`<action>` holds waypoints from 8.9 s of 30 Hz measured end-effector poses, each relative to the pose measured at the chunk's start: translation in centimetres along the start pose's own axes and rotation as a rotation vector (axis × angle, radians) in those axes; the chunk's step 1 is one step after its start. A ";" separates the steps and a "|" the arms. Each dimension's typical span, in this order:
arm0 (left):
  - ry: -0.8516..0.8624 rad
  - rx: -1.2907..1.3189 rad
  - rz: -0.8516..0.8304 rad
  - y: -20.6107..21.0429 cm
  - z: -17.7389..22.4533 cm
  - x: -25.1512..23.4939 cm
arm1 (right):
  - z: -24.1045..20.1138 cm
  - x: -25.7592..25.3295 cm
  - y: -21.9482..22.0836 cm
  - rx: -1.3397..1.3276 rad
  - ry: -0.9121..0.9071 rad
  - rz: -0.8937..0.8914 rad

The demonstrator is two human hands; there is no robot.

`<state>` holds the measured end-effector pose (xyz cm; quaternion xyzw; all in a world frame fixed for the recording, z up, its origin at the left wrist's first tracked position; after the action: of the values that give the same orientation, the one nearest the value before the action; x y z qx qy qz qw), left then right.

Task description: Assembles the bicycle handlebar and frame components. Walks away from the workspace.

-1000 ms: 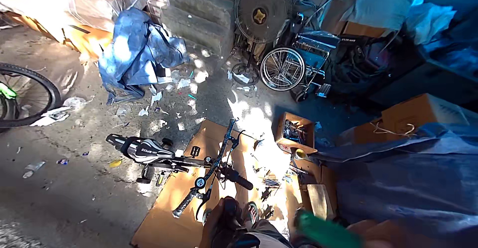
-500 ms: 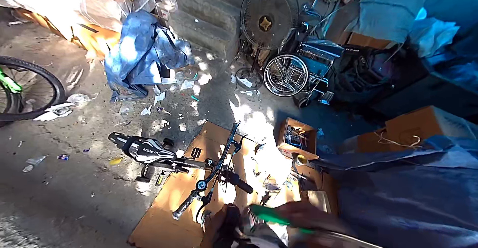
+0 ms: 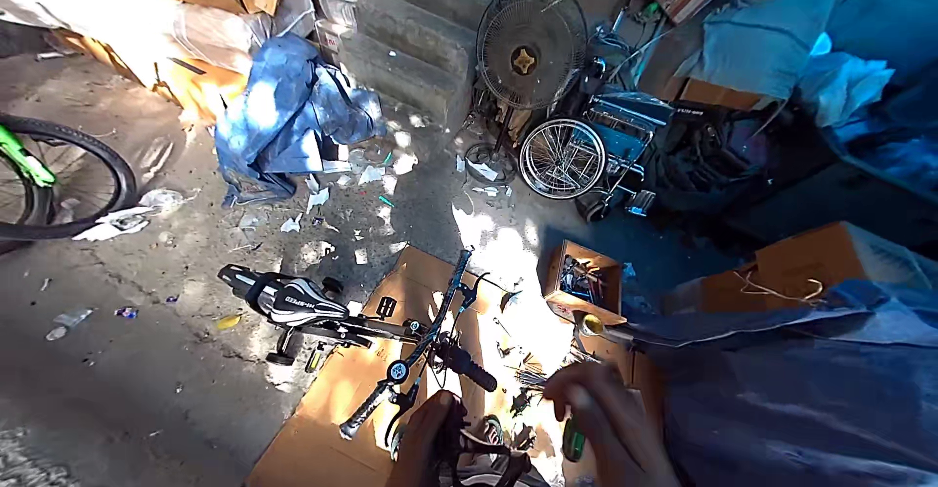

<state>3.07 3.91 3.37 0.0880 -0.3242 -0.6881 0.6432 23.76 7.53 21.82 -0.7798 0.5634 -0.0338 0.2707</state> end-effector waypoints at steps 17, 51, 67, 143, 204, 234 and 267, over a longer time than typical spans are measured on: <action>-0.171 0.308 -0.496 0.6 1.2 2.8 | 9.3 3.5 6.8 0.189 0.418 -0.353; 0.158 -0.869 0.309 -3.7 2.1 2.2 | 1.8 5.9 3.5 0.316 0.223 -0.566; 0.296 -1.237 0.425 -2.3 2.0 2.6 | 5.0 7.4 5.5 0.249 0.340 -0.613; 0.587 -1.667 0.329 -0.1 0.5 -3.0 | 10.7 9.7 6.7 0.639 0.301 -0.176; 0.369 -1.751 0.250 2.1 -1.1 -6.1 | 15.0 11.1 4.5 -0.759 1.096 -0.352; 0.314 -1.768 0.276 4.9 -5.0 -6.4 | 16.7 11.9 1.3 0.432 0.616 -0.304; 0.242 -1.885 0.283 7.0 -5.4 -6.4 | 17.6 9.3 3.8 0.623 0.543 -0.178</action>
<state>12.74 8.42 1.22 -0.4348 0.4232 -0.5681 0.5560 30.16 5.16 2.75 -0.6692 0.5075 -0.4300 0.3311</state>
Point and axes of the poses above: each hand's wrist, its own x-axis away from the middle knuckle, its own y-axis out of the palm, z = x × y, the point moved 4 cm from there along -x, towards the middle knuckle, and after that the axes turned 3 degrees about x, right-handed, at the moved point
